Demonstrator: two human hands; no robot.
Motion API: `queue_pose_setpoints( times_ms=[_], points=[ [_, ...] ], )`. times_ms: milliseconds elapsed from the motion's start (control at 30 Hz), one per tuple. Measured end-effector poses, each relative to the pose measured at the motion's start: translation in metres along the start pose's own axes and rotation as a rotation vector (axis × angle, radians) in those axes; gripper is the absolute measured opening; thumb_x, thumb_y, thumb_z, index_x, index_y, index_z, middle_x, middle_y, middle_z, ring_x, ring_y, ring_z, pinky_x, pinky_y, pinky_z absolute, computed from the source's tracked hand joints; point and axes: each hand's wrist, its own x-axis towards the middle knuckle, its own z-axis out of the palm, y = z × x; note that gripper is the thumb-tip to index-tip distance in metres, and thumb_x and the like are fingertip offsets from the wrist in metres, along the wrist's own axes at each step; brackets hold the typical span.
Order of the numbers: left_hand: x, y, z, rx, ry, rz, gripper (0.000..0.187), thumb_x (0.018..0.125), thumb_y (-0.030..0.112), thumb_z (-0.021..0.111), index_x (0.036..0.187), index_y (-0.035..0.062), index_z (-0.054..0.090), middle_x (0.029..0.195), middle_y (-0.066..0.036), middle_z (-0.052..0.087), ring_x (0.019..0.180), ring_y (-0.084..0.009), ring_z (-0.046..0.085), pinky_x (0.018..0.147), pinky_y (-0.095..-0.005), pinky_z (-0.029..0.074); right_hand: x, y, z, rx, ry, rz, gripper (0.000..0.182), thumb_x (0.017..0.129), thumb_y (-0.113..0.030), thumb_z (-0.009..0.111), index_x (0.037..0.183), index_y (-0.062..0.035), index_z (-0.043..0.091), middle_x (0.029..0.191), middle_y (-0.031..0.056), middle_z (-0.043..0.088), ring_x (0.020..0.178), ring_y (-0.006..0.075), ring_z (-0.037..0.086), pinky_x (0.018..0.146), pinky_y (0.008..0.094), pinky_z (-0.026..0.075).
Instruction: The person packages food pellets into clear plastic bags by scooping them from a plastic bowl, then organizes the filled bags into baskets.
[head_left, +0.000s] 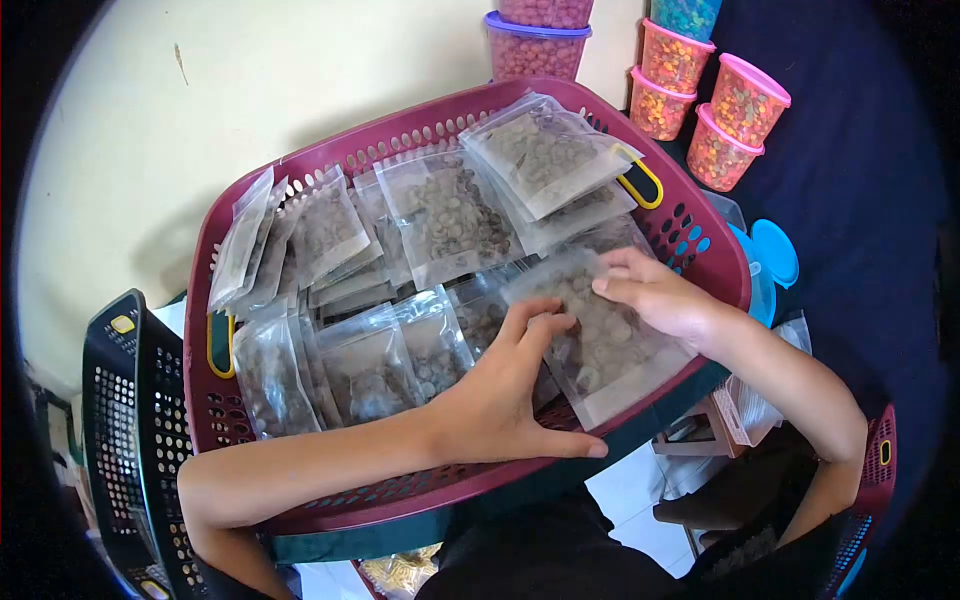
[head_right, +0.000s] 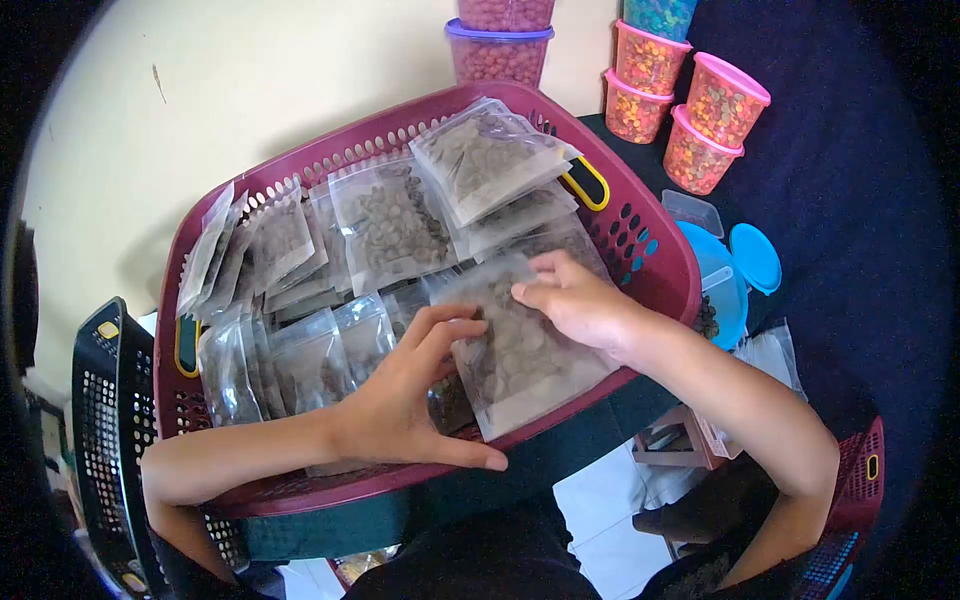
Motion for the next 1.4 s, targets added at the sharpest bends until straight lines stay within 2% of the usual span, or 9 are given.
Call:
queue_pose_setpoints(
  times_ms=[133, 300, 533, 633, 900, 1167, 1267, 1333, 1400],
  points=[
    [0.003, -0.006, -0.002, 0.051, 0.018, -0.021, 0.086, 0.052, 0.041, 0.075, 0.114, -0.0005, 0.032, 0.117, -0.018, 0.03, 0.109, -0.03, 0.035, 0.085, -0.0354, 0.038, 0.01, 0.001, -0.003, -0.111, 0.003, 0.015, 0.051, 0.079, -0.03, 0.05, 0.114, 0.0041, 0.034, 0.111, 0.0185, 0.045, 0.102, 0.021, 0.044, 0.083, 0.0306, 0.035],
    [0.007, -0.026, 0.002, 0.076, -0.048, -0.01, 0.076, 0.067, 0.039, 0.063, 0.112, -0.0116, 0.028, 0.12, -0.027, 0.024, 0.109, -0.0384, 0.034, 0.091, -0.0367, 0.032, 0.018, -0.001, -0.006, -0.593, 0.036, -0.204, 0.047, 0.077, -0.03, 0.05, 0.099, 0.0105, 0.042, 0.086, 0.027, 0.055, 0.083, 0.0381, 0.054, 0.074, 0.0382, 0.041],
    [0.002, -0.033, 0.011, 0.188, -0.26, -0.067, 0.071, 0.078, 0.032, 0.05, 0.122, -0.0106, 0.013, 0.129, -0.029, 0.004, 0.111, -0.0398, 0.032, 0.093, -0.0353, 0.029, 0.009, -0.014, 0.004, -1.055, 0.102, -0.272, 0.037, 0.077, -0.027, 0.048, 0.086, 0.0085, 0.049, 0.078, 0.0269, 0.055, 0.079, 0.0388, 0.054, 0.069, 0.0424, 0.043],
    [0.007, -0.031, 0.004, 0.396, -0.194, 0.087, 0.068, 0.078, 0.031, 0.05, 0.121, -0.0093, 0.017, 0.128, -0.028, 0.011, 0.102, -0.0386, 0.042, 0.089, -0.0369, 0.035, 0.009, -0.017, 0.01, -1.341, 0.193, -0.323, 0.032, 0.076, -0.029, 0.049, 0.074, 0.0019, 0.058, 0.072, 0.0196, 0.058, 0.07, 0.0315, 0.058, 0.062, 0.039, 0.045],
    [-0.043, 0.022, -0.064, 0.573, -0.365, -0.09, 0.05, 0.078, 0.028, 0.049, 0.115, -0.0025, 0.035, 0.118, -0.021, 0.037, 0.095, -0.0336, 0.049, 0.081, -0.0385, 0.04, 0.004, -0.054, 0.026, -1.306, 0.135, -0.539, 0.029, 0.074, -0.027, 0.051, 0.075, 0.0021, 0.054, 0.066, 0.0188, 0.056, 0.065, 0.0344, 0.056, 0.059, 0.0431, 0.043],
    [-0.139, 0.104, -0.106, 0.612, 0.141, -0.231, 0.044, 0.07, 0.012, 0.057, 0.109, -0.0039, 0.042, 0.106, -0.02, 0.048, 0.09, -0.0329, 0.051, 0.078, -0.034, 0.04, 0.042, -0.095, 0.157, -0.735, -0.478, -0.863, 0.025, 0.078, -0.02, 0.046, 0.072, 0.0027, 0.055, 0.062, 0.0212, 0.055, 0.061, 0.0355, 0.055, 0.057, 0.0409, 0.042],
    [-0.187, 0.104, -0.08, 0.548, 0.515, -0.201, 0.046, 0.068, 0.022, 0.057, 0.103, -0.0063, 0.046, 0.093, -0.023, 0.055, 0.087, -0.0339, 0.054, 0.079, -0.0425, 0.04, 0.049, -0.097, 0.214, -0.699, -0.55, -0.678, 0.036, 0.081, -0.026, 0.043, 0.071, 0.0063, 0.054, 0.061, 0.0213, 0.055, 0.055, 0.0329, 0.056, 0.053, 0.0385, 0.045],
    [-0.221, 0.089, -0.047, 0.39, 0.836, -0.147, 0.047, 0.069, 0.029, 0.055, 0.099, -0.0058, 0.048, 0.086, -0.023, 0.057, 0.083, -0.0335, 0.056, 0.079, -0.0453, 0.04, 0.047, -0.104, 0.231, -0.705, -0.607, -0.385, 0.036, 0.08, -0.023, 0.043, 0.065, 0.0068, 0.057, 0.053, 0.0137, 0.057, 0.045, 0.0227, 0.057, 0.047, 0.0309, 0.049],
    [-0.244, 0.08, -0.023, 0.249, 0.948, -0.159, 0.043, 0.071, 0.03, 0.054, 0.097, -0.0043, 0.05, 0.086, -0.023, 0.057, 0.083, -0.0333, 0.056, 0.08, -0.0444, 0.039, 0.057, -0.099, 0.239, -0.628, -0.613, -0.386, 0.033, 0.08, -0.021, 0.044, 0.067, 0.0071, 0.056, 0.054, 0.0146, 0.057, 0.045, 0.0221, 0.057, 0.046, 0.0306, 0.049]
  ],
)
